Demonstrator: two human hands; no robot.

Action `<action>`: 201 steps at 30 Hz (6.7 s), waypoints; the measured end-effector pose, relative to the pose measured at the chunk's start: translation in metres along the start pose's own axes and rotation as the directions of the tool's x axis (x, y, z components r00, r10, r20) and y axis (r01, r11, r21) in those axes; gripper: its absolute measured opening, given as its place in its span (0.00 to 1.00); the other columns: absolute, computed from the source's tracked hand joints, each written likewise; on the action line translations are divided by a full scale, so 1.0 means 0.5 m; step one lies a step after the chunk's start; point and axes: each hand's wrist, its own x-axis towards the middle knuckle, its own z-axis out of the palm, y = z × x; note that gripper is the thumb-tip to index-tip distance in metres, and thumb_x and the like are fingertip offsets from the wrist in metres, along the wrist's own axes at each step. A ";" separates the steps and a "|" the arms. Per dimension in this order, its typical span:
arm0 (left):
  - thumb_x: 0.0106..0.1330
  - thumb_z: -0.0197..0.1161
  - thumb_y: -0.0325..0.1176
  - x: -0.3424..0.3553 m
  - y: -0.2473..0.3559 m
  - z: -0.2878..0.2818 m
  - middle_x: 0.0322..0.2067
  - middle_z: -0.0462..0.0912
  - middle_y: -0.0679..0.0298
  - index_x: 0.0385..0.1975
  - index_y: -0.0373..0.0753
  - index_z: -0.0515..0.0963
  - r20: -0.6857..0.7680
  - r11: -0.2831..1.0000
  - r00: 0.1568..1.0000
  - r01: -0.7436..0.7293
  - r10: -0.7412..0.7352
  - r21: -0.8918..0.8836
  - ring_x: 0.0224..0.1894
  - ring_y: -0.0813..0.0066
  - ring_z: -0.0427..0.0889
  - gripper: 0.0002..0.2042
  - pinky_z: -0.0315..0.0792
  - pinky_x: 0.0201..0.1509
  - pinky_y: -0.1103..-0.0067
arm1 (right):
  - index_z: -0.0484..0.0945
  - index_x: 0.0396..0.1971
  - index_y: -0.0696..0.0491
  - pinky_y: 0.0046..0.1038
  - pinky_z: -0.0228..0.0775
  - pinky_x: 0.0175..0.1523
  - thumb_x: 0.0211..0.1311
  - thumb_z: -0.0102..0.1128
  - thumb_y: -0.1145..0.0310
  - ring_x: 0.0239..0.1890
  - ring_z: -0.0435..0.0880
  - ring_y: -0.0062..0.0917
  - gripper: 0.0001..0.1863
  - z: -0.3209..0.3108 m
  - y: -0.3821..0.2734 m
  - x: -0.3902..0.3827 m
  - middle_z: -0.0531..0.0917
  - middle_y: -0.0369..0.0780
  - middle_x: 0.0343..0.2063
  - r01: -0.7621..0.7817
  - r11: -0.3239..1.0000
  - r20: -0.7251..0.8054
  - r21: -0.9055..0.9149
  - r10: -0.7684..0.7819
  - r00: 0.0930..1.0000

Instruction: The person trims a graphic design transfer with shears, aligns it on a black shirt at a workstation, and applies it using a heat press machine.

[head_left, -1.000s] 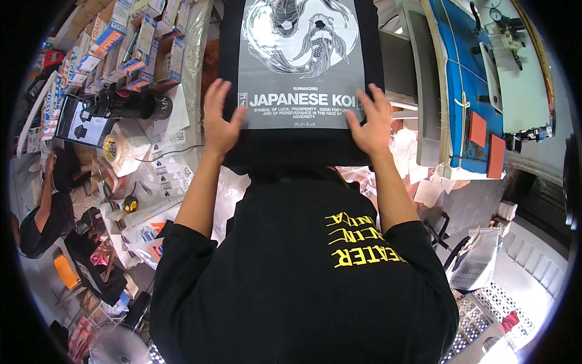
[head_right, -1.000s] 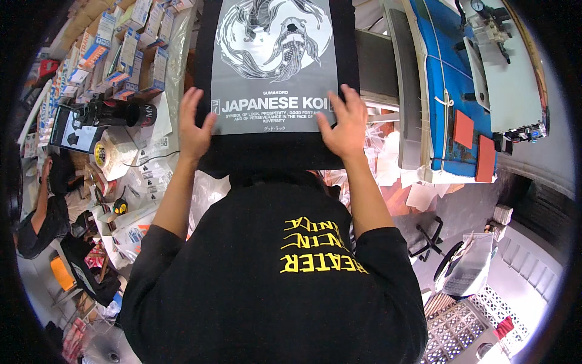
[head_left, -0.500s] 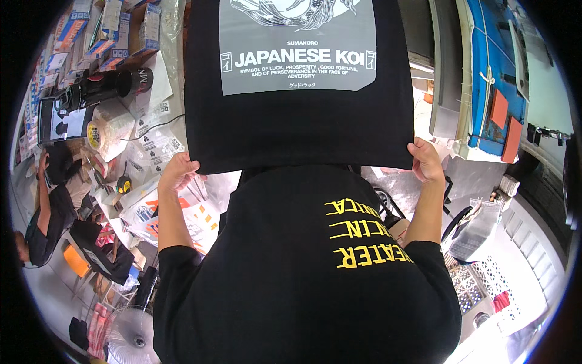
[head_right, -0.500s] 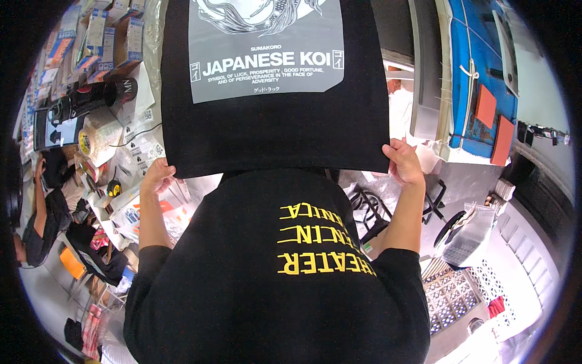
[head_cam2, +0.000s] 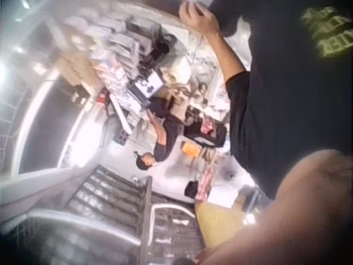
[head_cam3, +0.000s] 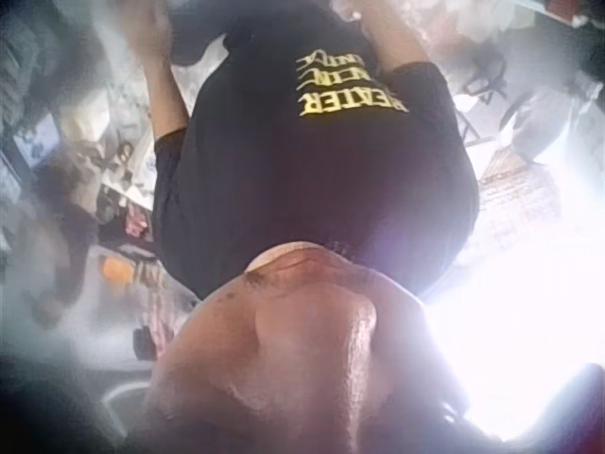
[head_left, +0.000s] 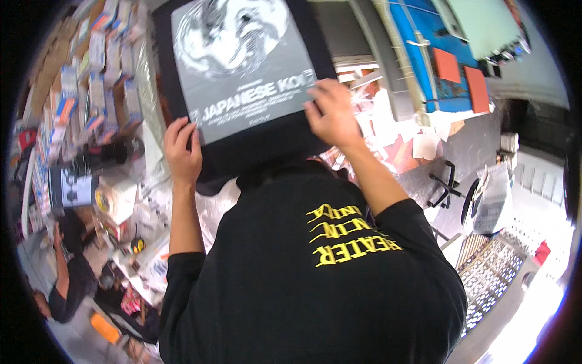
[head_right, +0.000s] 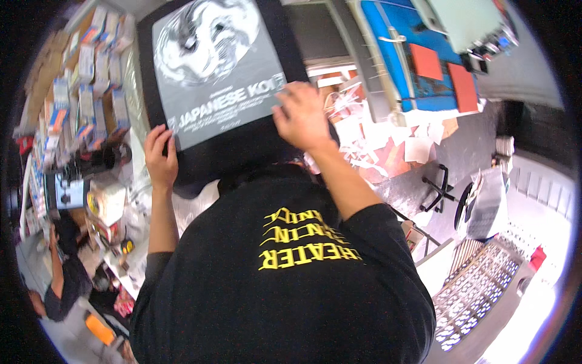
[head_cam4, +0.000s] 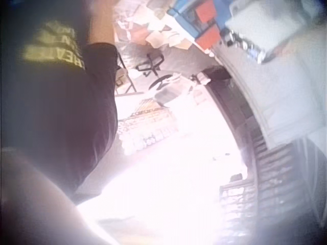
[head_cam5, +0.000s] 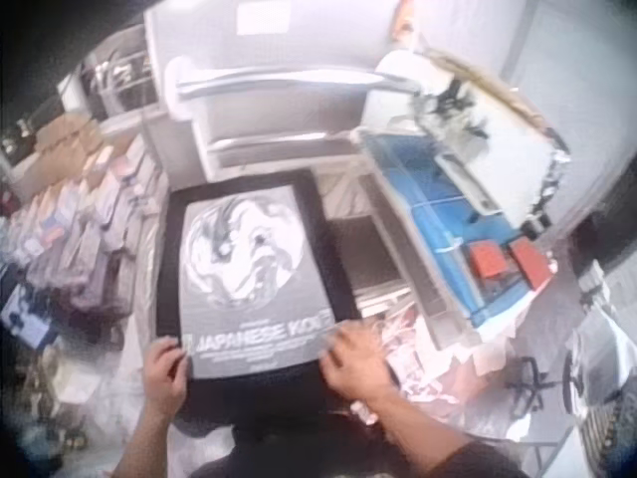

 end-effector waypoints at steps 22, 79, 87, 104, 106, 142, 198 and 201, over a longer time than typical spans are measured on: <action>0.63 0.64 0.26 -0.038 -0.020 0.054 0.52 0.79 0.52 0.44 0.35 0.82 -0.064 0.997 0.997 -0.028 0.032 0.072 0.57 0.54 0.75 0.11 0.67 0.63 0.64 | 0.81 0.37 0.53 0.43 0.66 0.63 0.48 0.68 0.68 0.54 0.76 0.40 0.14 0.028 -0.001 -0.024 0.79 0.44 0.46 -0.068 0.996 -0.092 0.055 0.073 0.993; 0.56 0.70 0.27 -0.049 0.028 0.042 0.41 0.84 0.62 0.35 0.39 0.84 -0.211 0.993 0.971 0.108 -0.115 -0.047 0.51 0.60 0.78 0.07 0.69 0.58 0.67 | 0.82 0.40 0.54 0.42 0.64 0.61 0.55 0.65 0.70 0.54 0.75 0.42 0.12 0.038 0.007 -0.014 0.79 0.44 0.49 -0.105 0.994 -0.015 -0.015 0.104 0.994; 0.72 0.59 0.40 0.002 -0.190 0.032 0.38 0.85 0.64 0.46 0.35 0.79 0.729 -0.314 0.329 0.741 -0.601 -0.593 0.43 0.72 0.81 0.14 0.73 0.51 0.77 | 0.74 0.57 0.59 0.32 0.68 0.63 0.73 0.52 0.50 0.58 0.77 0.29 0.28 0.036 0.187 0.056 0.80 0.43 0.56 -0.799 -0.358 0.821 0.483 0.503 0.271; 0.63 0.70 0.35 -0.055 -0.218 -0.079 0.32 0.81 0.70 0.48 0.31 0.80 0.361 0.254 0.593 0.709 -0.719 -0.658 0.30 0.84 0.75 0.18 0.68 0.33 0.85 | 0.56 0.72 0.51 0.32 0.64 0.66 0.63 0.57 0.81 0.57 0.77 0.30 0.38 -0.044 0.258 0.001 0.79 0.46 0.54 -0.626 0.216 0.412 0.750 0.587 0.696; 0.65 0.69 0.37 -0.083 -0.247 -0.076 0.35 0.79 0.70 0.55 0.31 0.77 0.364 0.265 0.584 0.725 -0.725 -0.636 0.33 0.82 0.73 0.22 0.67 0.38 0.81 | 0.57 0.72 0.50 0.29 0.59 0.69 0.63 0.56 0.82 0.64 0.70 0.31 0.37 -0.037 0.266 0.007 0.70 0.50 0.64 -0.671 0.321 0.374 0.668 0.635 0.676; 0.70 0.55 0.58 0.318 -0.335 0.129 0.51 0.82 0.58 0.58 0.36 0.74 0.618 -0.404 0.655 0.471 -0.435 -0.784 0.52 0.64 0.81 0.30 0.76 0.56 0.70 | 0.66 0.66 0.58 0.38 0.59 0.69 0.70 0.47 0.39 0.66 0.70 0.35 0.39 0.189 0.297 0.395 0.71 0.45 0.64 -0.809 -0.313 0.851 0.497 0.358 0.384; 0.62 0.62 0.26 0.201 -0.212 -0.008 0.39 0.84 0.56 0.37 0.35 0.82 -0.125 0.972 0.970 0.190 -0.207 -0.139 0.45 0.59 0.82 0.06 0.74 0.52 0.72 | 0.85 0.39 0.53 0.27 0.75 0.47 0.54 0.70 0.69 0.37 0.85 0.27 0.12 0.029 0.251 0.380 0.87 0.39 0.35 -0.501 0.856 0.005 0.127 0.504 0.863; 0.58 0.65 0.22 0.092 -0.079 -0.004 0.44 0.82 0.55 0.35 0.36 0.82 -0.114 0.992 0.989 0.080 -0.091 -0.096 0.52 0.54 0.79 0.06 0.71 0.58 0.66 | 0.86 0.37 0.51 0.31 0.75 0.49 0.56 0.69 0.70 0.40 0.85 0.31 0.08 -0.103 0.183 0.314 0.87 0.40 0.36 -0.203 0.967 -0.292 -0.156 0.151 0.944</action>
